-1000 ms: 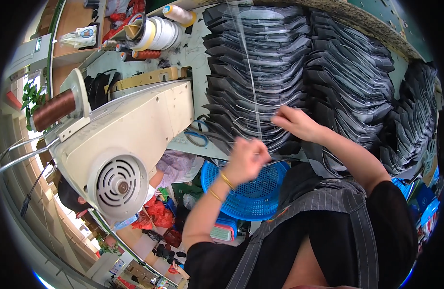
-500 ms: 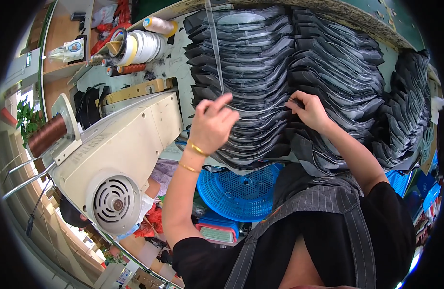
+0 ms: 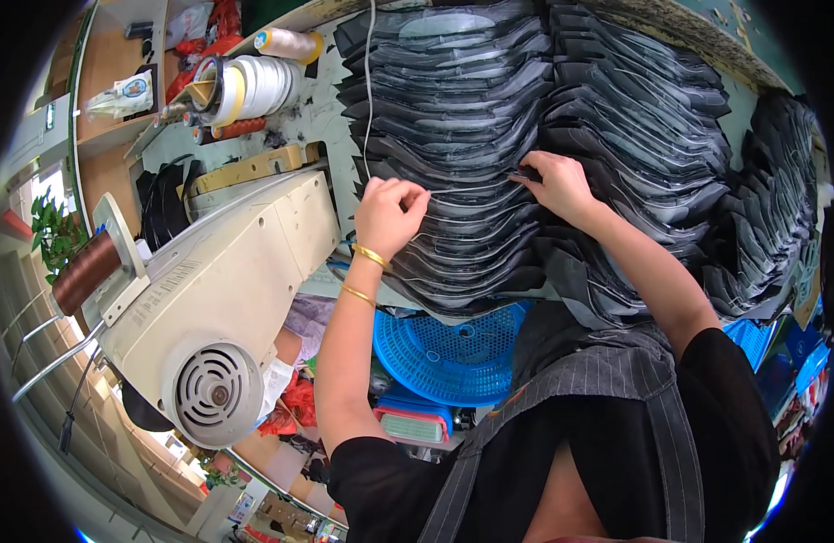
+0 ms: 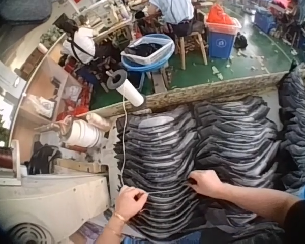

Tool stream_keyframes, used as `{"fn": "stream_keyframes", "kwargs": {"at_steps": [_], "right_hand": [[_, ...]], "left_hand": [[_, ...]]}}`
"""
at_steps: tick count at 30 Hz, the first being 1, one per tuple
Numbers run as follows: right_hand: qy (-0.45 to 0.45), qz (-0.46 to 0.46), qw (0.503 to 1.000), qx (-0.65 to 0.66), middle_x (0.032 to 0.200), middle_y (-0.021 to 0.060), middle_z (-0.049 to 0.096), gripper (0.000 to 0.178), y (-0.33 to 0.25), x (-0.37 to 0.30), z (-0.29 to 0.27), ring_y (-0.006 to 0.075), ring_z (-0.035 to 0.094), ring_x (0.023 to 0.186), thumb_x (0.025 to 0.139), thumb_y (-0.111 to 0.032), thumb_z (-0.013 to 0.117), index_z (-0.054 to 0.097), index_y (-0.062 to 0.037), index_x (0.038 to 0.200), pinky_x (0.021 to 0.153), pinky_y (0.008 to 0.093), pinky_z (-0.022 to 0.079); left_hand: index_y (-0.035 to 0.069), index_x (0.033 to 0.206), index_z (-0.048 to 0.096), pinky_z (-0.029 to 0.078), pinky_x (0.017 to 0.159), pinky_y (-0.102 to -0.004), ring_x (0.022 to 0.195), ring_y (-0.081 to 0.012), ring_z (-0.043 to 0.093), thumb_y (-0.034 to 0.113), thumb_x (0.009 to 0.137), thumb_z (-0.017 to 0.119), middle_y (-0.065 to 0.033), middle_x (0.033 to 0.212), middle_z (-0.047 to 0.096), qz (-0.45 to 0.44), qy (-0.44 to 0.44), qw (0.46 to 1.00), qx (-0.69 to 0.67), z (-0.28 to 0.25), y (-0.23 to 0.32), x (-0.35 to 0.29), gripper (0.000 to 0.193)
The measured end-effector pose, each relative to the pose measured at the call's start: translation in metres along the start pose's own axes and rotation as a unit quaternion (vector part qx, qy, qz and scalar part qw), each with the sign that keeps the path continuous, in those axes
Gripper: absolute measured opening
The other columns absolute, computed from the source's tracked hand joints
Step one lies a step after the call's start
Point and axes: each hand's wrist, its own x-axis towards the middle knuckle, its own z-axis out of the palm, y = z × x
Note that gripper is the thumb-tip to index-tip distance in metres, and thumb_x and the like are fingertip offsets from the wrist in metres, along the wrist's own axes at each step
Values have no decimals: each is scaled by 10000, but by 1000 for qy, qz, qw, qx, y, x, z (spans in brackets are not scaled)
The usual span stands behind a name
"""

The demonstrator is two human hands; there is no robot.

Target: The recorder is manually pulling thread through a series of shoe upper components to assemble or secure them.

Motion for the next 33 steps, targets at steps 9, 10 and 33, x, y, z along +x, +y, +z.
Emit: {"fn": "stream_keyframes", "kwargs": {"at_steps": [9, 10, 33], "right_hand": [[7, 37, 994, -102, 898, 102, 631, 280, 3, 1, -9, 323, 637, 761, 811, -283, 703, 590, -69, 950, 642, 407, 509], [28, 5, 997, -76, 891, 104, 625, 300, -7, -2, -14, 308, 637, 739, 802, -253, 715, 579, -56, 983, 629, 393, 508], [-231, 82, 917, 315, 758, 73, 658, 160, -57, -52, -42, 117, 625, 675, 824, -110, 727, 646, 10, 892, 633, 263, 495]], "left_hand": [[117, 666, 630, 512, 621, -382, 810, -229, 580, 322, 687, 729, -11, 730, 628, -61, -27, 981, 181, -4, 11, 30, 228], [116, 691, 607, 493, 675, -389, 854, -236, 564, 300, 696, 742, -4, 761, 625, -25, 12, 978, 205, -6, 12, 29, 228], [52, 889, 560, 461, 605, -255, 671, -108, 596, 79, 778, 752, -38, 768, 646, -96, -5, 913, -398, 46, 84, -69, 223]]}}
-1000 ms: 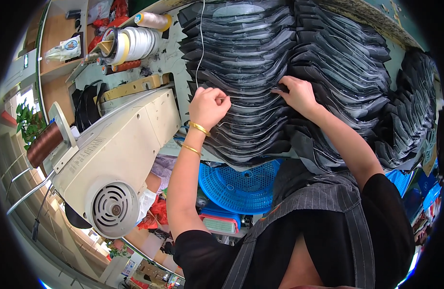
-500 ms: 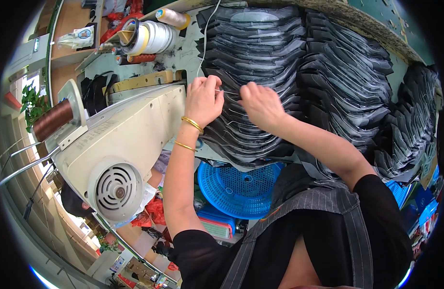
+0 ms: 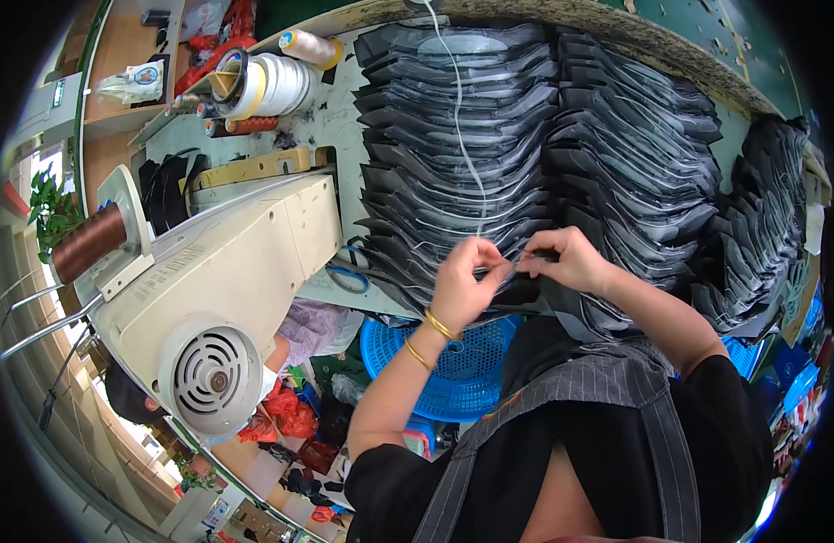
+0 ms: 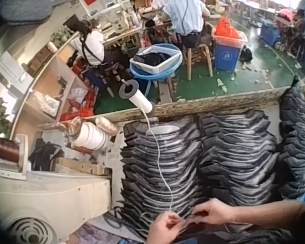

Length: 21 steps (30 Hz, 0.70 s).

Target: The recorder is manually pulling thread through a series of shoe upper components to assemble or secure them.

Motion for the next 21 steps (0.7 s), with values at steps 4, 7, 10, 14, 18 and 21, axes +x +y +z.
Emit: {"fn": "stream_keyframes", "kwargs": {"at_steps": [4, 7, 10, 14, 18, 21], "right_hand": [[108, -36, 993, -21, 718, 83, 633, 139, 15, 21, -30, 124, 592, 633, 836, -104, 700, 636, 17, 863, 601, 279, 480], [169, 21, 978, -123, 719, 122, 636, 177, 24, 40, -58, 200, 622, 643, 814, -140, 706, 636, 11, 872, 613, 316, 486], [190, -49, 949, -246, 753, 153, 644, 205, 31, 61, -62, 292, 638, 687, 781, -164, 718, 643, -6, 887, 632, 356, 496], [215, -84, 935, -267, 783, 145, 646, 221, 33, 80, -64, 282, 628, 676, 776, -166, 739, 647, -4, 895, 612, 340, 492], [247, -54, 898, -359, 805, 109, 657, 266, 19, 84, -63, 294, 654, 729, 758, -243, 741, 621, -40, 879, 629, 379, 518], [245, -127, 900, -338, 911, 121, 645, 391, -4, 77, -46, 297, 657, 742, 791, -299, 726, 535, -46, 1020, 619, 383, 517]], "left_hand": [[154, 756, 657, 390, 802, -372, 973, -203, 543, 258, 746, 767, 24, 730, 601, 219, 44, 909, 351, -44, 22, 45, 152], [160, 766, 679, 376, 832, -397, 991, -222, 536, 224, 774, 722, 50, 802, 652, 258, 57, 857, 441, -74, 13, 63, 77], [161, 766, 687, 377, 832, -391, 983, -222, 533, 216, 776, 716, 52, 801, 653, 246, 49, 851, 461, -82, 5, 70, 62], [161, 752, 691, 379, 820, -377, 957, -216, 532, 217, 767, 724, 51, 780, 643, 219, 71, 855, 465, -88, -3, 92, 66], [152, 697, 660, 388, 789, -372, 935, -215, 531, 243, 727, 759, 48, 765, 635, 221, 89, 848, 473, -92, 2, 110, 138], [147, 721, 630, 394, 795, -379, 939, -224, 527, 276, 716, 773, 43, 760, 626, 231, 95, 824, 509, -97, 12, 114, 193]]}}
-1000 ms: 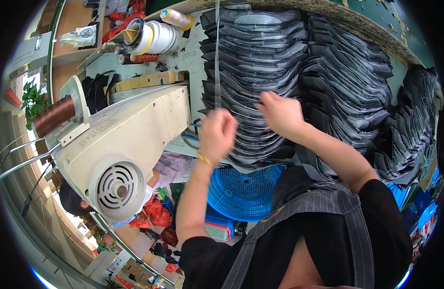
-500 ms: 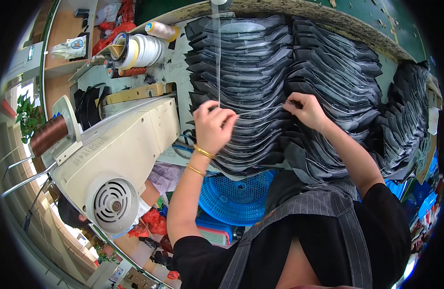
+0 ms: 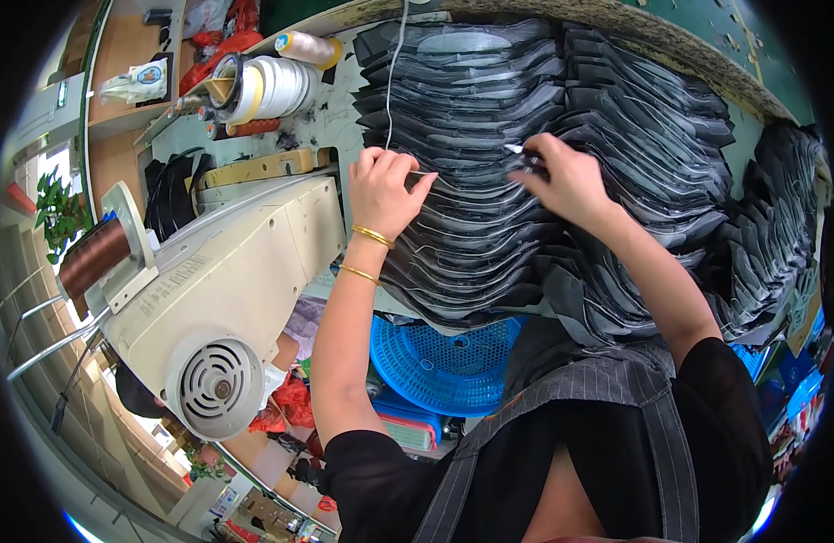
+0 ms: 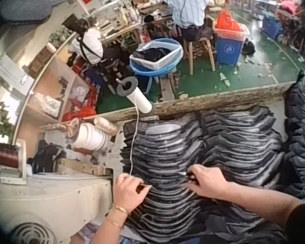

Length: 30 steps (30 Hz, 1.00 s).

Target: The recorder is manually pulling thread through a series of shoe upper components to assemble or secure them.

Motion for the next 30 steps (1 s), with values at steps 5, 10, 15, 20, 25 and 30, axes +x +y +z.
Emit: {"fn": "stream_keyframes", "kwargs": {"at_steps": [5, 10, 15, 20, 25, 30], "right_hand": [[-47, -143, 986, -65, 852, 118, 558, 286, -66, 25, 36, 297, 637, 781, 841, -274, 664, 513, -41, 909, 680, 403, 501], [-97, -74, 991, -56, 817, 110, 592, 220, -73, 19, 46, 319, 641, 737, 885, -269, 594, 523, -60, 897, 606, 418, 495], [-304, 104, 905, 280, 771, 86, 635, 444, -7, -69, -12, 187, 614, 671, 800, -407, 742, 596, -28, 979, 623, 323, 495], [-242, 80, 915, 312, 733, 89, 651, 316, -35, -90, -27, 140, 603, 646, 741, -193, 812, 651, -12, 945, 619, 270, 492], [-112, 145, 911, 369, 700, 104, 630, 168, -14, -53, -32, 144, 581, 618, 811, -117, 731, 643, 14, 869, 588, 257, 461], [-62, 76, 993, 67, 809, 144, 666, 161, 20, -6, -18, 349, 633, 759, 775, -158, 686, 661, -50, 893, 667, 409, 504]], "left_hand": [[137, 850, 617, 394, 821, -389, 966, -243, 523, 256, 752, 744, 10, 840, 642, 28, -24, 999, -14, -35, -2, 4, 199], [91, 845, 580, 423, 744, -376, 874, -255, 560, 129, 809, 686, -58, 867, 641, -63, -3, 989, -136, -39, 12, -31, 119], [62, 880, 500, 502, 694, -205, 762, -61, 592, 15, 855, 684, -24, 856, 624, -308, -169, 689, -634, -20, 125, -126, 191], [44, 918, 506, 462, 629, -189, 695, -34, 558, 16, 841, 699, -17, 827, 624, -295, -101, 710, -631, 11, 140, -93, 210], [104, 866, 681, 479, 643, -308, 716, -209, 571, 164, 796, 727, -28, 822, 663, -33, -74, 955, -286, -13, 95, -35, 103], [111, 847, 717, 470, 680, -326, 762, -229, 566, 166, 817, 697, -22, 781, 661, -6, -50, 992, -116, -16, 45, -8, 66]]}}
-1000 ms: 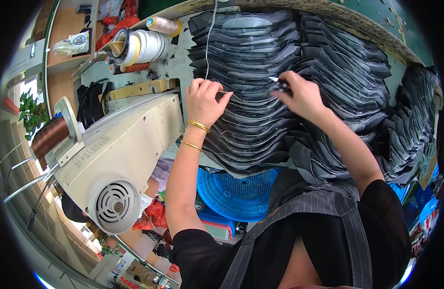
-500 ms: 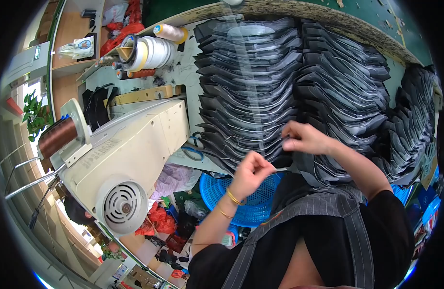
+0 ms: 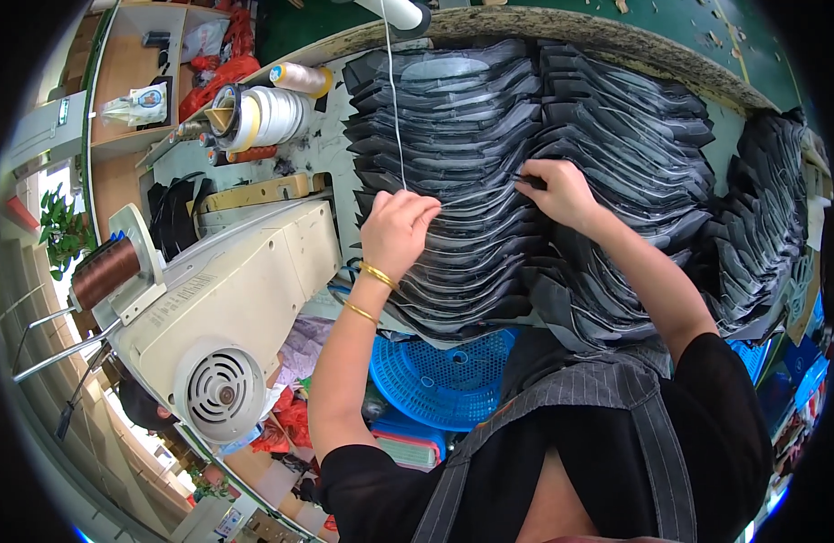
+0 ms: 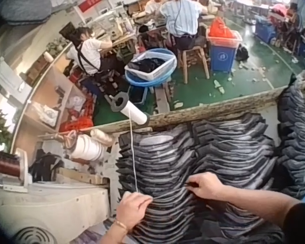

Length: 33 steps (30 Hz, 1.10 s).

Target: The recorder is manually pulling thread through a series of shoe upper components to assemble or secure them.

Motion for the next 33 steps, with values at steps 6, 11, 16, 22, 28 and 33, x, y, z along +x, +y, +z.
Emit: {"fn": "stream_keyframes", "kwargs": {"at_steps": [6, 11, 16, 22, 28, 33], "right_hand": [[-23, -3, 998, -59, 841, 144, 676, 181, 5, 31, 10, 355, 643, 816, 743, -182, 680, 675, -75, 888, 714, 438, 516], [-21, 45, 994, -99, 853, 128, 684, 194, 1, 49, 7, 341, 653, 811, 758, -211, 676, 670, -73, 894, 712, 433, 525], [23, -48, 992, -113, 880, 137, 648, 262, -21, 35, 2, 336, 647, 775, 809, -261, 671, 585, -42, 922, 655, 421, 517], [50, -219, 967, -118, 811, 137, 584, 272, -74, 38, 44, 320, 637, 741, 851, -269, 648, 513, -34, 875, 650, 408, 502], [23, -133, 982, -134, 799, 121, 601, 236, -86, 37, 71, 334, 626, 709, 881, -252, 626, 513, -45, 875, 591, 418, 495], [-94, 25, 989, 111, 802, 132, 632, 337, -14, -49, 16, 303, 628, 687, 880, -359, 649, 539, -45, 934, 610, 373, 494]], "left_hand": [[100, 796, 706, 482, 645, -351, 721, -232, 593, 216, 811, 697, -31, 746, 670, -87, -35, 995, 23, 13, -9, 7, 117], [97, 714, 647, 494, 642, -369, 702, -243, 608, 243, 761, 710, -36, 714, 670, -215, -102, 969, 59, 13, -13, 33, 166], [95, 760, 607, 491, 646, -384, 783, -244, 580, 334, 741, 750, -24, 765, 636, -104, -45, 963, 245, -4, -16, 44, 279], [85, 945, 533, 481, 690, -395, 814, -268, 573, 188, 831, 676, -59, 831, 609, -67, -95, 988, 105, -47, -15, 40, 210], [72, 906, 505, 486, 694, -437, 797, -331, 596, 91, 866, 581, -117, 802, 613, -76, -23, 994, 72, -45, -19, 12, 88], [68, 818, 546, 488, 597, -337, 628, -209, 606, 134, 862, 649, -74, 706, 610, -255, -140, 906, -306, 7, 38, -116, 130]]}}
